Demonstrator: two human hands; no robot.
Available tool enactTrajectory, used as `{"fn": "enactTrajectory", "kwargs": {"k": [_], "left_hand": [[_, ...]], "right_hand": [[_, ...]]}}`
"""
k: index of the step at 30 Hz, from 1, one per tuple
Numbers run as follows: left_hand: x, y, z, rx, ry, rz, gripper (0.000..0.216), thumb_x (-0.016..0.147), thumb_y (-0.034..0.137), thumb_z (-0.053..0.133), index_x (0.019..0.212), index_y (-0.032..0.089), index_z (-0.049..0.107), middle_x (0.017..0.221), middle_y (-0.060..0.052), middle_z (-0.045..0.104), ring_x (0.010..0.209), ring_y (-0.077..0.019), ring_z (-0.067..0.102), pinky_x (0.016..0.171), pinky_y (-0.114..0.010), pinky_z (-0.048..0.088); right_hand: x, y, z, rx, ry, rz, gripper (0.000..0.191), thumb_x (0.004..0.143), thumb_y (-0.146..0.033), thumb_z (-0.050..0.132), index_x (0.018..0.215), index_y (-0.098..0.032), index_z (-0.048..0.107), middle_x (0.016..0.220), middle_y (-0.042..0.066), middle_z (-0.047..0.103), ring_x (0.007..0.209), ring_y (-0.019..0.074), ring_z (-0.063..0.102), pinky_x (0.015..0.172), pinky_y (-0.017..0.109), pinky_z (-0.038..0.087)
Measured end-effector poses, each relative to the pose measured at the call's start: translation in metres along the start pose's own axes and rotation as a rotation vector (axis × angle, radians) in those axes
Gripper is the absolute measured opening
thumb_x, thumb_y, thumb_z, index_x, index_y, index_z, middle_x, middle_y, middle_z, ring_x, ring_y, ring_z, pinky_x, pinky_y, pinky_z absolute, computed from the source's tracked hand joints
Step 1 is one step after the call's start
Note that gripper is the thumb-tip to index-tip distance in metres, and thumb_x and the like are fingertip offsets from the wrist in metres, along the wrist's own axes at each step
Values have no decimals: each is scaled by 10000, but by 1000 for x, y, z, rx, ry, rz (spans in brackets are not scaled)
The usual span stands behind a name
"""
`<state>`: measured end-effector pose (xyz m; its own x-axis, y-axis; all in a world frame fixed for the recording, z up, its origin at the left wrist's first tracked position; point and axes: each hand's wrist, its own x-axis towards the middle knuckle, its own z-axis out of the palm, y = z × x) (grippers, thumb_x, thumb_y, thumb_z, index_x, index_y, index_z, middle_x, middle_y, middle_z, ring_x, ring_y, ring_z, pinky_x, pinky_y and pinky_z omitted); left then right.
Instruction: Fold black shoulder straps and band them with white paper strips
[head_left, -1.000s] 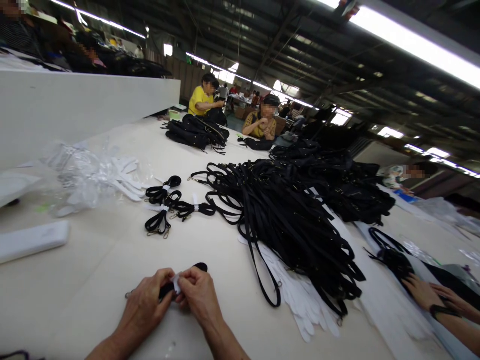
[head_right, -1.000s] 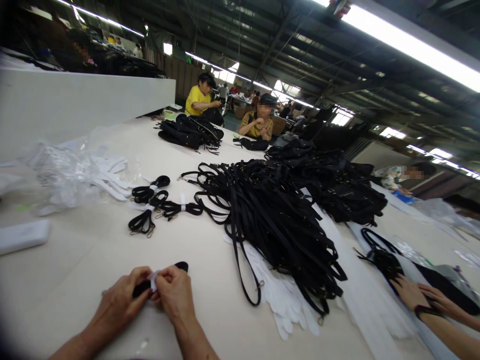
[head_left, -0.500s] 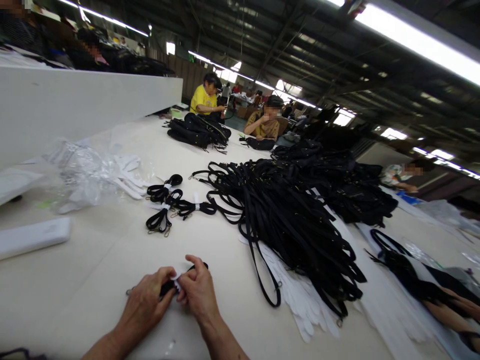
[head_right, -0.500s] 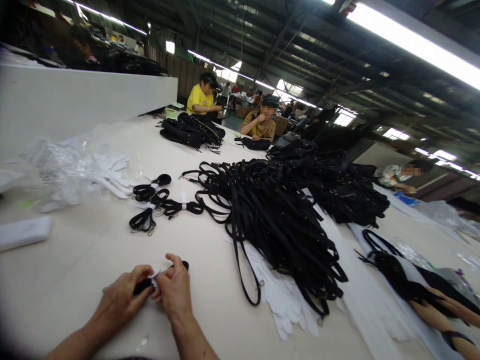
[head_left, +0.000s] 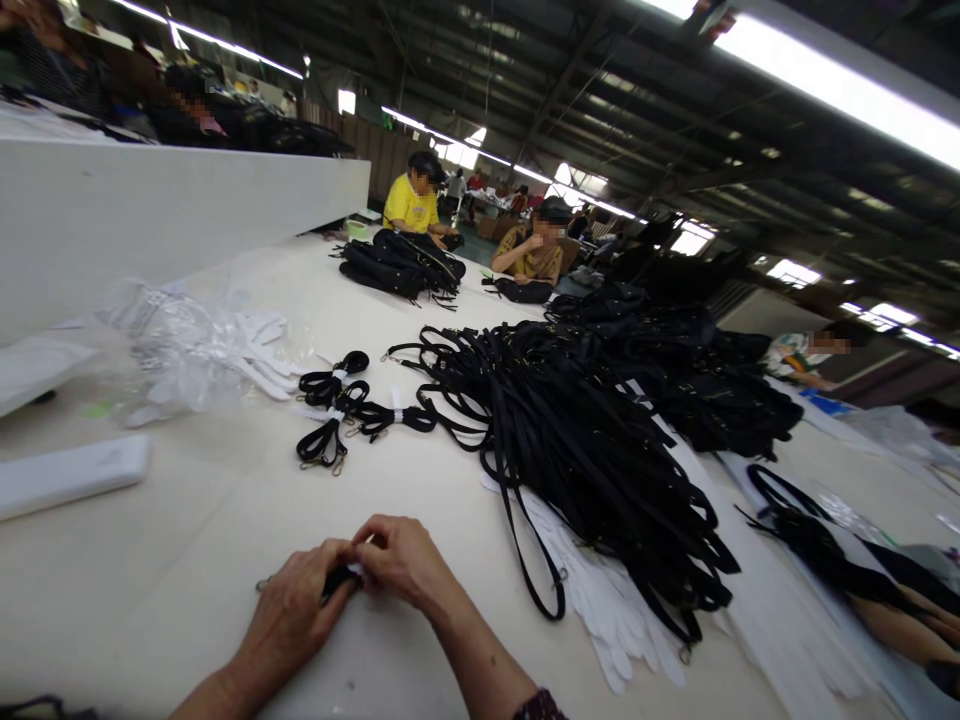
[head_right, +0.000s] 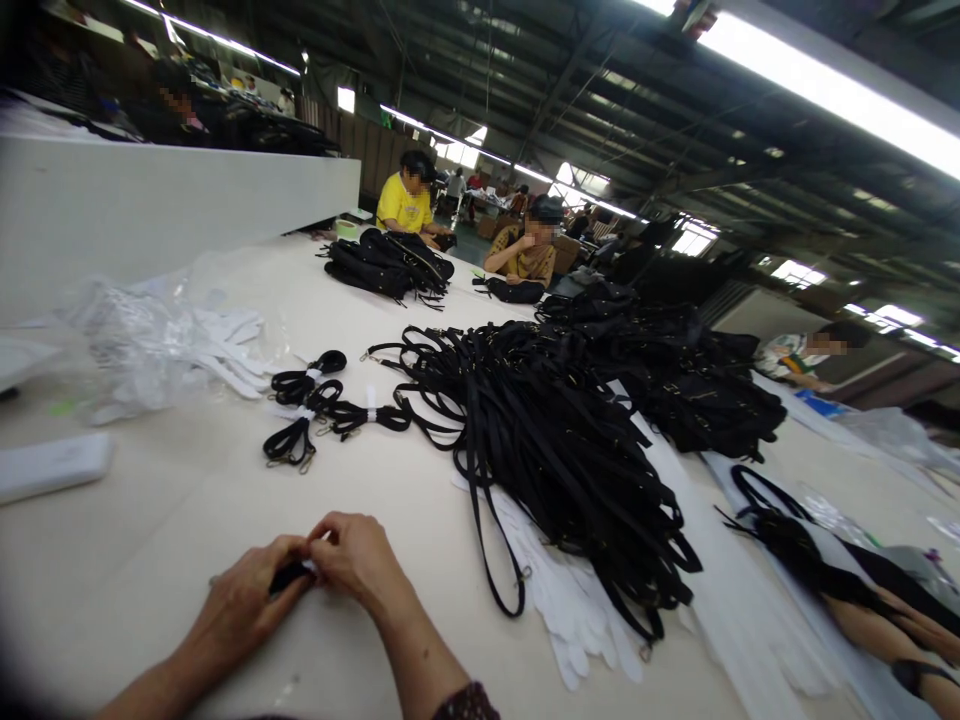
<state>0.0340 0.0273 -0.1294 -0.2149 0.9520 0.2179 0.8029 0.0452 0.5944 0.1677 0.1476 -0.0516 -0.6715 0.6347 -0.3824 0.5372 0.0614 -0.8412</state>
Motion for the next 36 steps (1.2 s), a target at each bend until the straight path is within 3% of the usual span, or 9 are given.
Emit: {"fn": "enactTrajectory", "kwargs": {"k": [4, 10, 16, 22, 31, 36], "left_hand": [[-1, -1, 1, 9, 5, -24, 222, 890, 269, 532, 1110, 286, 511, 965, -14, 705, 868, -237, 666, 758, -369, 523], [0, 0, 0, -40, -14, -62, 214, 893, 286, 529, 1106, 286, 505, 1007, -13, 712, 893, -231, 675, 786, -377, 527], [2, 0, 1, -92, -46, -100, 249, 892, 307, 550, 1133, 287, 487, 1060, -22, 720, 931, -242, 678, 821, -410, 524], [7, 6, -6, -98, -56, -95, 220, 874, 256, 553, 1090, 301, 554, 1021, 9, 733, 894, -220, 680, 801, -372, 523], [16, 4, -10, -92, -118, -23, 272, 882, 244, 521, 1104, 320, 659, 1073, 5, 744, 971, -222, 683, 873, -387, 529], [18, 6, -12, -83, -125, -21, 257, 884, 264, 530, 1093, 321, 669, 1052, 5, 749, 949, -224, 692, 851, -387, 544]], "right_hand": [[-8, -5, -3, -331, 118, -151, 156, 799, -235, 598, 862, -290, 729, 666, -43, 705, 628, 138, 625, 608, 225, 413], [-12, -5, 8, -776, 215, -227, 161, 876, -239, 511, 951, -264, 651, 896, 6, 722, 746, 170, 639, 617, 254, 389], [-11, 2, 12, -950, 286, -426, 108, 820, -212, 548, 923, -214, 579, 944, 37, 662, 816, 191, 598, 606, 259, 404], [-22, 15, 3, -778, 396, -642, 116, 798, -130, 500, 855, -199, 573, 833, 36, 650, 742, 150, 587, 661, 239, 426], [-29, 24, 10, -97, 378, -379, 149, 877, -196, 502, 915, -222, 644, 832, 18, 704, 681, 133, 639, 696, 240, 502], [-39, 14, -13, -204, 388, -510, 240, 883, -137, 496, 1004, -235, 678, 960, 31, 709, 903, 152, 658, 842, 249, 504]]}}
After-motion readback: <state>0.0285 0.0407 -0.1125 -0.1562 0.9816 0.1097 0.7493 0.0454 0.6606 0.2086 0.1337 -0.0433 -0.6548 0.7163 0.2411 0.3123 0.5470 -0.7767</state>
